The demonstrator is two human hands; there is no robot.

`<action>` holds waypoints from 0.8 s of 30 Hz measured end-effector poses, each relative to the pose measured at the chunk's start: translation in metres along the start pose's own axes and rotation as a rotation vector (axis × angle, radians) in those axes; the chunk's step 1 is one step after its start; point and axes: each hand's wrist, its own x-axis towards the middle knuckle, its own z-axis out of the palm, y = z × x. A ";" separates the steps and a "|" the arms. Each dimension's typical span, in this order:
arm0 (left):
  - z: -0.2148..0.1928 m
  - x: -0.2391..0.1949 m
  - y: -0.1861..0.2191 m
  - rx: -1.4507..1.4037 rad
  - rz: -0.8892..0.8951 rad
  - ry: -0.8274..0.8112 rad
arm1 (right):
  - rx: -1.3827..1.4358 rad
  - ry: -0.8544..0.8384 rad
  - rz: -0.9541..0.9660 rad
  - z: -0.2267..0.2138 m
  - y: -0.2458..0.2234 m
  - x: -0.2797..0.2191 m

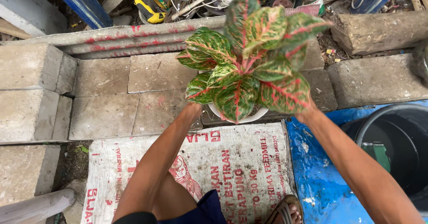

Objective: The person sits on the ground and wipes the leaves of a potted Aglaonema plant using a yellow sponge. They repeatedly dip the sponge into a nearby bucket of water and continue cleaning each leaf individually.

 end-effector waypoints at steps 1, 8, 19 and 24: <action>0.001 0.009 0.005 0.018 0.005 -0.036 | 0.009 -0.038 -0.062 0.000 0.007 -0.005; -0.017 0.030 0.009 0.055 0.047 -0.069 | 0.210 0.169 -0.099 0.012 0.059 -0.026; 0.002 -0.034 0.007 0.029 0.131 0.298 | 0.223 0.287 -0.077 0.012 0.046 -0.014; 0.016 -0.016 0.034 0.001 0.096 0.185 | 0.234 0.266 -0.254 0.019 0.062 -0.013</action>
